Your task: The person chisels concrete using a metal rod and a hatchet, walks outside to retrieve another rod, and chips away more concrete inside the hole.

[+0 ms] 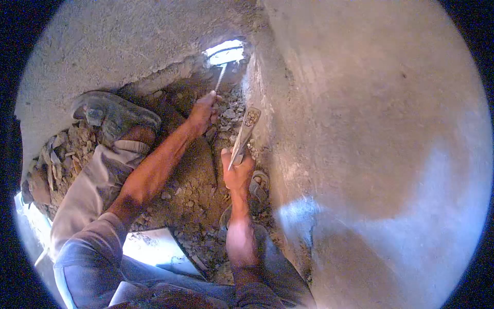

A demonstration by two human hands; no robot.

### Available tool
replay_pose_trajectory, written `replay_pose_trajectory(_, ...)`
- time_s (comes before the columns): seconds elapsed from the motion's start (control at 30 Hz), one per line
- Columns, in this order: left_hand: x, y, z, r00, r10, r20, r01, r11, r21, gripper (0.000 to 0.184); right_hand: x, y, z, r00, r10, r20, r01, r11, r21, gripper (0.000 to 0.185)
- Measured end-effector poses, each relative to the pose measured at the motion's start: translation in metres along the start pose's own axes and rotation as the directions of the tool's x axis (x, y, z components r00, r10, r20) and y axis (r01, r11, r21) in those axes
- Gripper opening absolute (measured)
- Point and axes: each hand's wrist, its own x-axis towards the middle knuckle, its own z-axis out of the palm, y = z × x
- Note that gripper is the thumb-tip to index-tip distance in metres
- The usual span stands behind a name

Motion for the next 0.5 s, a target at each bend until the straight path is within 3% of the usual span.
replay_pose_trajectory(0.03,0.001,-0.003,0.001,1.0,-0.004,-0.007,0.004,1.0,-0.008,0.022,0.0,-0.002,0.001,1.0,-0.006,0.008,0.006,1.0,-0.016,0.027)
replay_pose_trajectory(0.1,0.011,-0.004,0.007,0.992,0.037,0.123,-0.013,0.982,-0.189,0.031,0.002,0.001,0.003,1.0,-0.016,0.018,0.016,0.999,-0.03,0.028)
replay_pose_trajectory(0.17,0.028,0.003,0.007,0.995,0.021,0.097,-0.001,0.979,-0.202,0.03,0.003,0.01,0.003,0.998,-0.053,-0.018,0.052,0.996,-0.073,0.015)
replay_pose_trajectory(0.33,0.036,0.025,-0.001,0.991,-0.007,0.135,0.039,0.972,-0.231,0.026,0.0,-0.003,0.007,0.994,-0.099,-0.044,0.098,0.995,-0.007,0.013)
replay_pose_trajectory(0.4,0.044,0.035,-0.01,0.932,-0.062,0.357,0.187,0.927,-0.326,0.024,0.0,-0.003,0.008,0.992,-0.11,-0.063,0.112,0.993,0.027,0.014)
replay_pose_trajectory(0.5,0.046,0.043,-0.003,0.93,-0.063,0.362,0.21,0.9,-0.382,0.024,0.001,0.005,0.009,0.998,-0.055,-0.041,0.055,0.998,0.001,0.024)
